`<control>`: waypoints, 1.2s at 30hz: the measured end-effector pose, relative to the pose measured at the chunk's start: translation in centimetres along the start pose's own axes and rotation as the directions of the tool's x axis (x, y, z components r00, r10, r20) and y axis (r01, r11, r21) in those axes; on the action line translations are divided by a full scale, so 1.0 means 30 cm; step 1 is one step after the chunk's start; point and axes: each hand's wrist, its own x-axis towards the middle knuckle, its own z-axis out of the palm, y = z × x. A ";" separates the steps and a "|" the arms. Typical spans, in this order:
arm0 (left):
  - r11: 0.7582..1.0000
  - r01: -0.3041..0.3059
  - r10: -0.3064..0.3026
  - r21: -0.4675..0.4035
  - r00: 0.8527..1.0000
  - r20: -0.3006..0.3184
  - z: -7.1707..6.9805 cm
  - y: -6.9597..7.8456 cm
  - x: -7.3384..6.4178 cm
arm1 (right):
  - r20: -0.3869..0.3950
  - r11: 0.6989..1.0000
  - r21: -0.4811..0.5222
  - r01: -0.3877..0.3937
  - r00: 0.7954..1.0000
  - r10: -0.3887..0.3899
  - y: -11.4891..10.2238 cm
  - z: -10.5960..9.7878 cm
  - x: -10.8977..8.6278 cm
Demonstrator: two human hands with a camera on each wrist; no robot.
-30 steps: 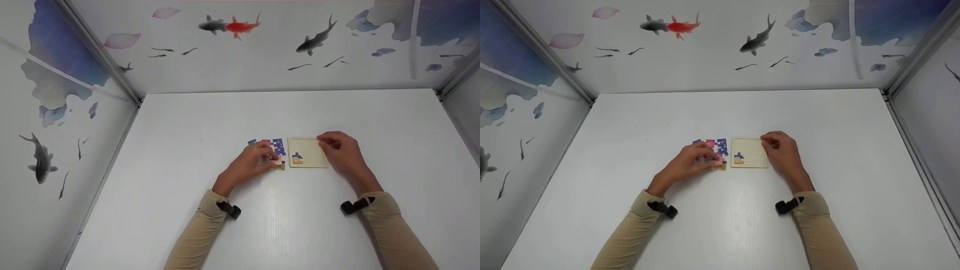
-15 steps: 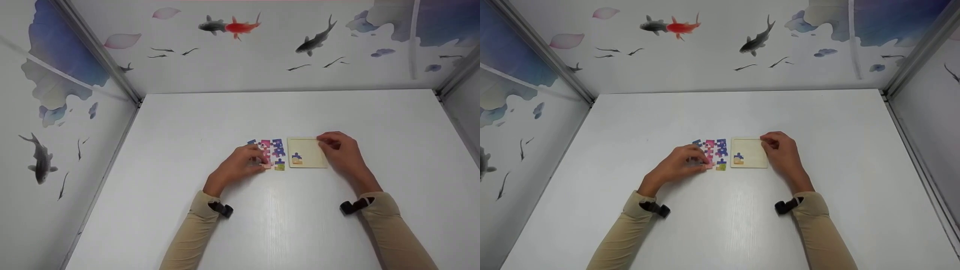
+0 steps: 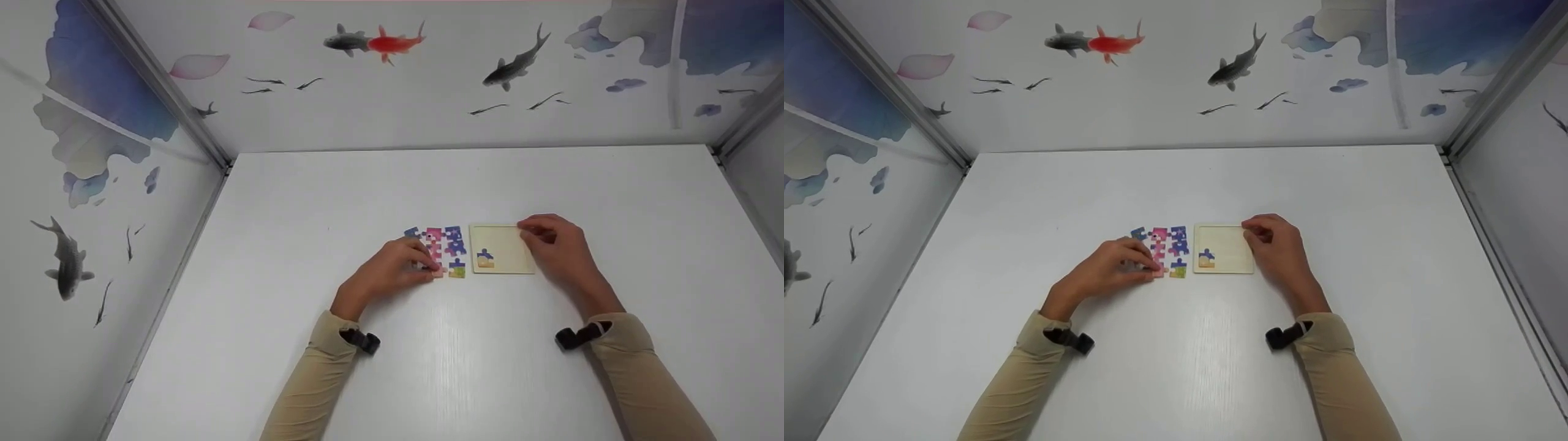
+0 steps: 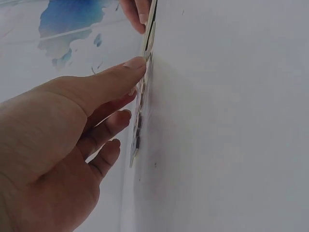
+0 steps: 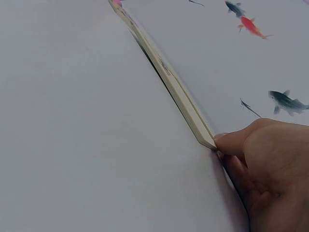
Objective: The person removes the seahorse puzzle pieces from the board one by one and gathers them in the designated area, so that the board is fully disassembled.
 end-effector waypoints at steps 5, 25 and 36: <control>1.000 0.001 -0.001 0.024 1.000 -0.002 0.003 0.000 0.002 | -0.004 1.000 0.000 0.006 1.000 -0.006 0.002 0.000 -0.001; 0.986 0.036 -0.043 0.161 0.998 0.044 0.005 0.032 0.006 | 0.002 1.000 0.008 -0.030 1.000 0.030 -0.005 0.000 0.000; 0.985 0.009 -0.012 0.172 1.000 0.015 0.021 0.045 0.020 | 0.005 1.000 -0.001 -0.023 1.000 0.023 -0.005 -0.003 0.002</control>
